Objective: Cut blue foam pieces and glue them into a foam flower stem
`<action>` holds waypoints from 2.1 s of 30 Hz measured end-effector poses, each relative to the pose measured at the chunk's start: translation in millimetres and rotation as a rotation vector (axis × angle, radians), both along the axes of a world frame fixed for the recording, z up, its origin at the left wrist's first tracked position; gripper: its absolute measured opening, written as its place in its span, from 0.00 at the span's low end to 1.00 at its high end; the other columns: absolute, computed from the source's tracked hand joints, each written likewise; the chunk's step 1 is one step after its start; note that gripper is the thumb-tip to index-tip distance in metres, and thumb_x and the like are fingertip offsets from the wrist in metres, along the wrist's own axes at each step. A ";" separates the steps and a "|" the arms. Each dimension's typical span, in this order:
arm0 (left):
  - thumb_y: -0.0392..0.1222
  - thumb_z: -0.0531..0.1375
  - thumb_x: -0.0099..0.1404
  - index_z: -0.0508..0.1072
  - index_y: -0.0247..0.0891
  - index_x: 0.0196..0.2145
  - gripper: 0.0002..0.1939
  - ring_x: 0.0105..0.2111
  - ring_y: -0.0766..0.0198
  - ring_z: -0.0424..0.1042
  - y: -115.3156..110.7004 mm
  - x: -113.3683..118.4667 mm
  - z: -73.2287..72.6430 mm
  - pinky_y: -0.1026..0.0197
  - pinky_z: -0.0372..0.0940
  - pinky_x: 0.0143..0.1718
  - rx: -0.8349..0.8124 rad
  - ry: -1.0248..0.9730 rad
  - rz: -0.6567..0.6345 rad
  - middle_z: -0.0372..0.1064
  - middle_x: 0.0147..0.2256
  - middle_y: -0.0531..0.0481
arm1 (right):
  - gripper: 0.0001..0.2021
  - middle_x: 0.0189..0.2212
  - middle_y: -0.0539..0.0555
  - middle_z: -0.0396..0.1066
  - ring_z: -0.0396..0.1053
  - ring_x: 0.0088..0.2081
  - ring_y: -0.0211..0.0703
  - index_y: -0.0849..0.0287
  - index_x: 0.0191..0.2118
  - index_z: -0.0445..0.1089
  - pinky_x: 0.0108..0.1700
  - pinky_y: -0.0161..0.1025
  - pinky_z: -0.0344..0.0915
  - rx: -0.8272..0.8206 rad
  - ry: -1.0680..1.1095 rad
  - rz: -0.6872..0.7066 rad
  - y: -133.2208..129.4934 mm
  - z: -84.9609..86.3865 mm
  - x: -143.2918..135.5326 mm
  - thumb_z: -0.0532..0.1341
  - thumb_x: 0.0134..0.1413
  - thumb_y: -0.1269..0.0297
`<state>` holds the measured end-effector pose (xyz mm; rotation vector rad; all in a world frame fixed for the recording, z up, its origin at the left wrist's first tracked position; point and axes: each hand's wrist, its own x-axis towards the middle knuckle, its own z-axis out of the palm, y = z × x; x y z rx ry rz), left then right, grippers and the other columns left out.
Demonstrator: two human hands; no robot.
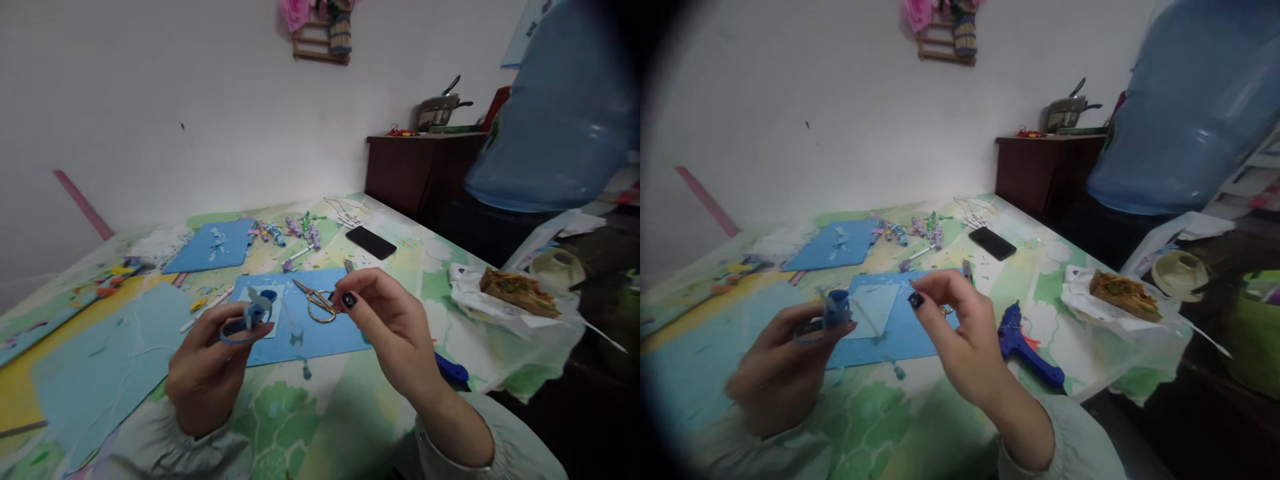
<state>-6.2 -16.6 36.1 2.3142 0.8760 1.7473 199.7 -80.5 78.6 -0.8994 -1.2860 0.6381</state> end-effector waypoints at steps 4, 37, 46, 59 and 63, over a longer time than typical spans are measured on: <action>0.30 0.63 0.55 0.79 0.47 0.33 0.12 0.36 0.63 0.71 4.1 2.8 5.5 0.59 0.68 0.37 -0.034 -0.082 0.034 0.71 0.39 0.52 | 0.12 0.32 0.52 0.70 0.68 0.36 0.38 0.58 0.39 0.68 0.39 0.37 0.64 -0.044 0.032 0.079 28.8 0.2 -9.8 0.55 0.59 0.56; 0.26 0.54 0.60 0.77 0.42 0.30 0.15 0.45 0.61 0.68 24.3 -6.7 0.6 0.58 0.66 0.44 -0.040 -0.116 0.067 0.64 0.45 0.48 | 0.03 0.24 0.48 0.68 0.61 0.25 0.35 0.59 0.31 0.70 0.30 0.33 0.58 0.128 -0.314 -0.203 80.1 17.8 -82.6 0.62 0.49 0.67; 0.23 0.53 0.58 0.77 0.41 0.28 0.18 0.46 0.63 0.67 25.9 -6.7 -1.8 0.62 0.67 0.43 0.013 -0.079 0.086 0.63 0.45 0.49 | 0.06 0.22 0.47 0.67 0.60 0.24 0.33 0.59 0.26 0.67 0.29 0.31 0.56 0.157 -0.379 -0.247 78.0 20.0 -78.3 0.57 0.51 0.72; 0.23 0.54 0.57 0.77 0.39 0.26 0.16 0.45 0.63 0.68 25.6 -8.0 -3.4 0.64 0.68 0.41 0.019 -0.069 0.145 0.64 0.44 0.48 | 0.05 0.23 0.47 0.62 0.59 0.25 0.34 0.57 0.29 0.60 0.28 0.33 0.56 0.088 -0.156 -0.147 67.5 13.9 -63.2 0.53 0.56 0.69; 0.23 0.54 0.57 0.77 0.39 0.26 0.15 0.45 0.63 0.68 26.2 -8.0 -2.0 0.63 0.68 0.42 0.012 -0.077 0.166 0.65 0.44 0.48 | 0.05 0.26 0.48 0.64 0.62 0.28 0.35 0.57 0.31 0.60 0.32 0.35 0.60 0.197 0.042 -0.093 55.2 13.6 -57.4 0.52 0.59 0.68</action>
